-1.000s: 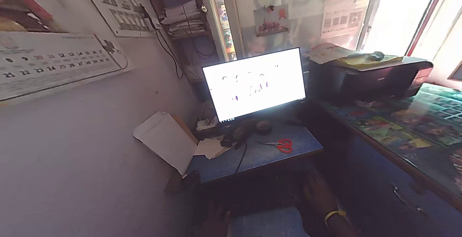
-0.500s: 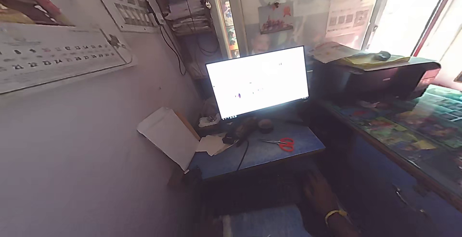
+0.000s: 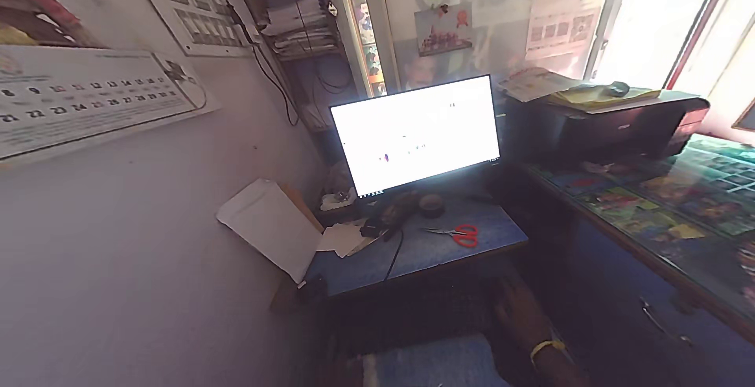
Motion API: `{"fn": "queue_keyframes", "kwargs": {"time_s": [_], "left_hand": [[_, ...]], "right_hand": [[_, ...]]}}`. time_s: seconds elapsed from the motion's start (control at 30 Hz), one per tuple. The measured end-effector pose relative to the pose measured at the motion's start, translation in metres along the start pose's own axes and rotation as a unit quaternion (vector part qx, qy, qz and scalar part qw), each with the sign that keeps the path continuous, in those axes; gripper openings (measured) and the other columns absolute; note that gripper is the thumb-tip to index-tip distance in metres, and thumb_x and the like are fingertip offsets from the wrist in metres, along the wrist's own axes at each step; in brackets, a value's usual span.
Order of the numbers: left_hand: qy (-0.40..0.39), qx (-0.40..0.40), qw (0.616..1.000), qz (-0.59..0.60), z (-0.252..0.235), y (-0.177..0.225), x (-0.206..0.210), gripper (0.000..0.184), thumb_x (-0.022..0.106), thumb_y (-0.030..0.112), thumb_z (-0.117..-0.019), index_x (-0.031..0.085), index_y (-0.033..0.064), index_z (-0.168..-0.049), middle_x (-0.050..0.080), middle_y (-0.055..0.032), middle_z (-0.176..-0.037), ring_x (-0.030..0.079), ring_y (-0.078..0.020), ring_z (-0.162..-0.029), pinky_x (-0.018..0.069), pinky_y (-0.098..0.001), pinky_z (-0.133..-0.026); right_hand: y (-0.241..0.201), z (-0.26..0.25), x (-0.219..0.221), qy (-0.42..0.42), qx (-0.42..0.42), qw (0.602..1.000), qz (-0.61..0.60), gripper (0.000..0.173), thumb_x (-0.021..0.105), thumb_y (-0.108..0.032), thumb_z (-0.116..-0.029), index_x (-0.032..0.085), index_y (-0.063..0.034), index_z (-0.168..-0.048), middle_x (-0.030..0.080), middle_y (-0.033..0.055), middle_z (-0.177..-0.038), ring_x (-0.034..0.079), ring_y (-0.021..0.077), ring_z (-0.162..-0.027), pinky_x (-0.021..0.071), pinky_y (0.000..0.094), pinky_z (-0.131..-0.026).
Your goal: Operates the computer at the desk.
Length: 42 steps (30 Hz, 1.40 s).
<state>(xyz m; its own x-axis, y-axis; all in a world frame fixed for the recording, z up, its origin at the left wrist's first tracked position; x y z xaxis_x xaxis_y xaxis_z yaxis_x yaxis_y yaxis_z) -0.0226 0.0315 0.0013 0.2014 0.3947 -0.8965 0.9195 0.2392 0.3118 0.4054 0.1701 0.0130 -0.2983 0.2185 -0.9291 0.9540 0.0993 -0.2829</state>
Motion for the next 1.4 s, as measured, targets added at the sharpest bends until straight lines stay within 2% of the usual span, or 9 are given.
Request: {"fn": "queue_keyframes", "kwargs": {"time_s": [0.07, 0.33, 0.53, 0.8, 1.2, 1.4], "left_hand": [[-0.002, 0.002, 1.000, 0.004, 0.0004, -0.0022, 0.0035, 0.054, 0.050, 0.041, -0.1040, 0.057, 0.0024, -0.141, 0.041, -0.0238, -0.158, 0.041, -0.0419, -0.145, 0.0347, -0.0538, -0.119], [-0.009, -0.004, 1.000, 0.025, -0.0004, -0.0068, 0.0078, 0.056, 0.051, 0.041, -0.1033, 0.058, -0.0021, -0.139, 0.040, -0.0259, -0.158, 0.043, -0.0450, -0.143, 0.0356, -0.0554, -0.117], [-0.006, -0.003, 1.000, 0.022, 0.0002, -0.0076, 0.0080, 0.057, 0.051, 0.042, -0.1030, 0.058, -0.0014, -0.140, 0.041, -0.0252, -0.158, 0.042, -0.0442, -0.144, 0.0346, -0.0545, -0.118], [0.002, -0.004, 1.000, 0.024, -0.0010, -0.0100, 0.0109, 0.058, 0.050, 0.043, -0.1025, 0.056, 0.0001, -0.142, 0.034, -0.0254, -0.162, 0.031, -0.0439, -0.151, 0.0274, -0.0540, -0.123], [0.000, -0.002, 1.000, 0.025, 0.0005, -0.0069, 0.0057, 0.059, 0.050, 0.043, -0.1027, 0.055, 0.0009, -0.143, 0.035, -0.0271, -0.160, 0.033, -0.0443, -0.149, 0.0292, -0.0533, -0.122], [-0.008, -0.008, 1.000, 0.028, 0.0018, -0.0051, 0.0034, 0.061, 0.048, 0.045, -0.1037, 0.054, -0.0013, -0.144, 0.034, -0.0285, -0.160, 0.032, -0.0445, -0.150, 0.0301, -0.0535, -0.122]], "right_hand": [[-0.0003, -0.0001, 0.0004, -0.014, -0.007, 1.000, 0.005, 0.059, 0.059, -0.033, -0.0944, 0.053, -0.0130, -0.150, 0.051, 0.0165, -0.153, 0.048, 0.0352, -0.142, 0.0407, 0.0500, -0.116], [-0.0011, 0.0004, 0.0003, -0.012, -0.017, 1.000, -0.009, 0.061, 0.065, -0.033, -0.0900, 0.056, -0.0145, -0.148, 0.053, 0.0151, -0.151, 0.051, 0.0354, -0.139, 0.0438, 0.0510, -0.113], [-0.0018, 0.0008, -0.0015, 0.000, -0.023, 1.000, -0.013, 0.063, 0.066, -0.032, -0.0893, 0.054, -0.0154, -0.149, 0.053, 0.0156, -0.151, 0.052, 0.0363, -0.138, 0.0446, 0.0519, -0.112], [-0.0006, 0.0020, 0.0003, -0.002, -0.021, 1.000, -0.013, 0.064, 0.065, -0.032, -0.0904, 0.052, -0.0168, -0.151, 0.053, 0.0150, -0.152, 0.051, 0.0361, -0.139, 0.0444, 0.0517, -0.112], [-0.0009, 0.0012, 0.0014, -0.007, -0.017, 1.000, -0.010, 0.064, 0.062, -0.034, -0.0915, 0.050, -0.0199, -0.153, 0.052, 0.0138, -0.152, 0.051, 0.0357, -0.139, 0.0451, 0.0514, -0.112], [-0.0051, 0.0023, -0.0023, 0.022, -0.027, 0.999, 0.001, 0.066, 0.065, -0.030, -0.0891, 0.050, -0.0197, -0.153, 0.055, 0.0164, -0.148, 0.056, 0.0376, -0.133, 0.0494, 0.0524, -0.106]]}}
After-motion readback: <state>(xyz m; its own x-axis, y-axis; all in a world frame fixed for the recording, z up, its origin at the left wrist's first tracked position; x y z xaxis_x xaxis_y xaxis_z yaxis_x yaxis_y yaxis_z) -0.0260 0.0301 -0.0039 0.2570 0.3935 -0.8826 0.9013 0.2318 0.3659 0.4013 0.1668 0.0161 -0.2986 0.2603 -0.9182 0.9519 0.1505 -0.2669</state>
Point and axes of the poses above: each hand's wrist, its own z-axis away from the middle knuckle, its own x-axis out of the palm, y = z × x, the point moved 5 cm from there along -z, towards the middle knuckle
